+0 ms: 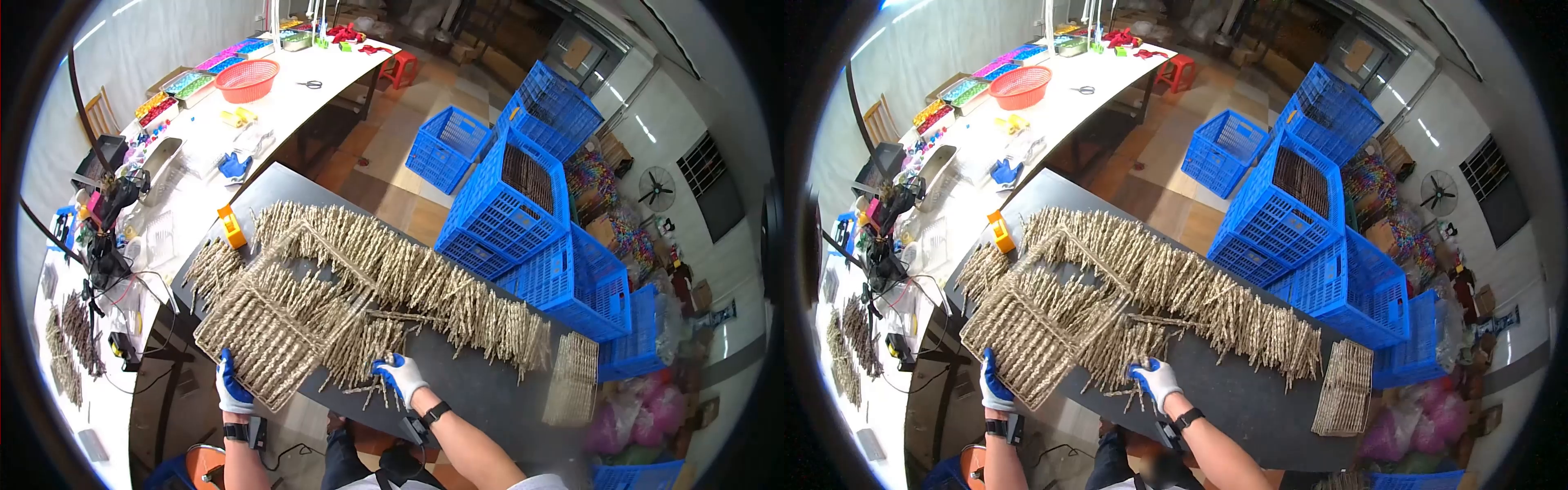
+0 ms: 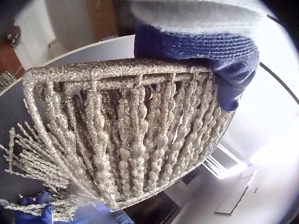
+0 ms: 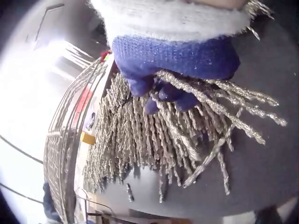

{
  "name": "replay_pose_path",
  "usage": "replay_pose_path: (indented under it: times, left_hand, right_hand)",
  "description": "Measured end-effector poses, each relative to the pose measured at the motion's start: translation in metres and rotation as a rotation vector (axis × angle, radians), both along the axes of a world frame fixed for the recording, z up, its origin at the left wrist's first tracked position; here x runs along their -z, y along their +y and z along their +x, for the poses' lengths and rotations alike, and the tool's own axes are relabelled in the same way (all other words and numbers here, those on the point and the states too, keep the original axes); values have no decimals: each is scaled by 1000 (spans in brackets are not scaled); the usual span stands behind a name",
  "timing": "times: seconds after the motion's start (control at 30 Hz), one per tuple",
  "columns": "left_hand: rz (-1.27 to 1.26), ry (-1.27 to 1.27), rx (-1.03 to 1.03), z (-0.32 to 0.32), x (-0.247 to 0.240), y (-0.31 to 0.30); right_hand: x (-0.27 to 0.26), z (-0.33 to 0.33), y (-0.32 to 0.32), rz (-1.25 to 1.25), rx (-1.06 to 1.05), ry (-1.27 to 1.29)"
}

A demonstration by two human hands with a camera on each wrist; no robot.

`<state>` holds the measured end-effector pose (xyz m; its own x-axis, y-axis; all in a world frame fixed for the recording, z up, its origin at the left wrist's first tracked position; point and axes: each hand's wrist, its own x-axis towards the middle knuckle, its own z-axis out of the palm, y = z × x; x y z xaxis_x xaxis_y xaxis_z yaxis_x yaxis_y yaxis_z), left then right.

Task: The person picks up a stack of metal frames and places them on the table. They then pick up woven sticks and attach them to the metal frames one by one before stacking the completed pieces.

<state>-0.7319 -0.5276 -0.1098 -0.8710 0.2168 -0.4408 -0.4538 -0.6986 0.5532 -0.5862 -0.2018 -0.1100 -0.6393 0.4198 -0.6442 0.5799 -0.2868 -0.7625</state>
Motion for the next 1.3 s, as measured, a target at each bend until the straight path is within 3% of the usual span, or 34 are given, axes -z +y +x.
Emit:
replay_pose_path:
  times: [0.03,0.1,0.23,0.27,0.33,0.4,0.47,0.53,0.63,0.67,0.73,0.8,0.97,1.23,1.3]
  left_hand:
    - [15,9,-11,-4,-1,-5]
    - [67,-12,2,-10,-3,-16]
    - [89,56,16,-11,-1,-30]
    - [82,56,-9,-11,6,-33]
    - [75,47,-34,-9,9,-38]
    - [72,47,-9,-5,0,-36]
    - [60,46,-20,-3,7,-43]
    - [56,19,-10,-4,14,-49]
    - [92,6,-5,-1,13,-54]
    - [91,4,-3,-1,14,-56]
    - [100,-17,-5,1,16,-61]
    - [96,-30,-4,3,15,-64]
    - [100,9,15,7,9,-70]
    - [78,106,12,4,-9,-67]
    - [70,89,-8,6,-15,-58]
  right_hand:
    - [5,-2,0,3,1,-2]
    - [17,-5,0,-231,335,67]
    - [-13,-50,-5,-81,227,-57]
    - [1,-57,-3,-148,257,-2]
    - [13,-62,6,-23,238,-124]
    - [20,-55,11,-67,324,37]
    - [16,-42,12,100,318,74]
    - [24,-24,15,201,402,301]
    - [37,19,22,766,57,121]
    - [21,30,16,764,58,118]
    - [0,46,6,1277,-696,-252]
    - [18,54,-4,1313,-1067,-340]
    - [53,53,-9,1380,-1158,-364]
    - [30,69,-15,1307,-1046,-157]
    - [31,59,-20,1284,-1073,-251]
